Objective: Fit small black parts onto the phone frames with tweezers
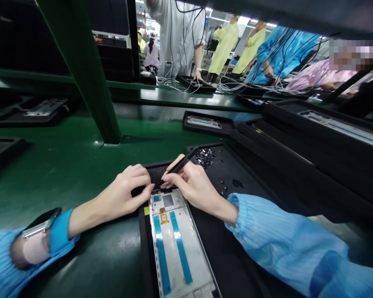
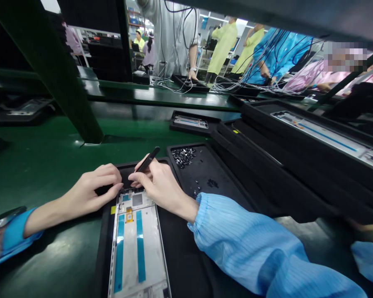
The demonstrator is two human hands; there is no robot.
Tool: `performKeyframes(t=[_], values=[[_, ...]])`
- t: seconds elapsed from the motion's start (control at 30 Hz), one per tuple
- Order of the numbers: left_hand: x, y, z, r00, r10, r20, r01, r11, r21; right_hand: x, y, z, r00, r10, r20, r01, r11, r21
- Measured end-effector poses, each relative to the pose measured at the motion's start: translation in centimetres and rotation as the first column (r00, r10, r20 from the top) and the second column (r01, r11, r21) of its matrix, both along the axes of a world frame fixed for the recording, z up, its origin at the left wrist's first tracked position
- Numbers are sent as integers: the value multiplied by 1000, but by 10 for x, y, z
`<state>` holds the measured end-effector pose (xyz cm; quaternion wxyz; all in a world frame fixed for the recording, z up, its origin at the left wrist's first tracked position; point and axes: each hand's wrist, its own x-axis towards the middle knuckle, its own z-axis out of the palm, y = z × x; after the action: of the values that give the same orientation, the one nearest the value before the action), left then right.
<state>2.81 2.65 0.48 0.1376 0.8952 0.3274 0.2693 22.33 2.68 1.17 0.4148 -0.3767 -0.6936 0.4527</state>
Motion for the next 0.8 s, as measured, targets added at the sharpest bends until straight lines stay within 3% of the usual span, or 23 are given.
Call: performKeyframes(t=[0.33, 0.8], values=[[3, 0, 0, 1000, 5, -11, -5, 1000, -9, 1, 0, 3, 971, 6, 239, -62, 972, 226], [1, 0, 0, 1000, -28, -3, 28, 999, -41, -8, -1, 4, 946, 5, 325, -159, 879, 450]])
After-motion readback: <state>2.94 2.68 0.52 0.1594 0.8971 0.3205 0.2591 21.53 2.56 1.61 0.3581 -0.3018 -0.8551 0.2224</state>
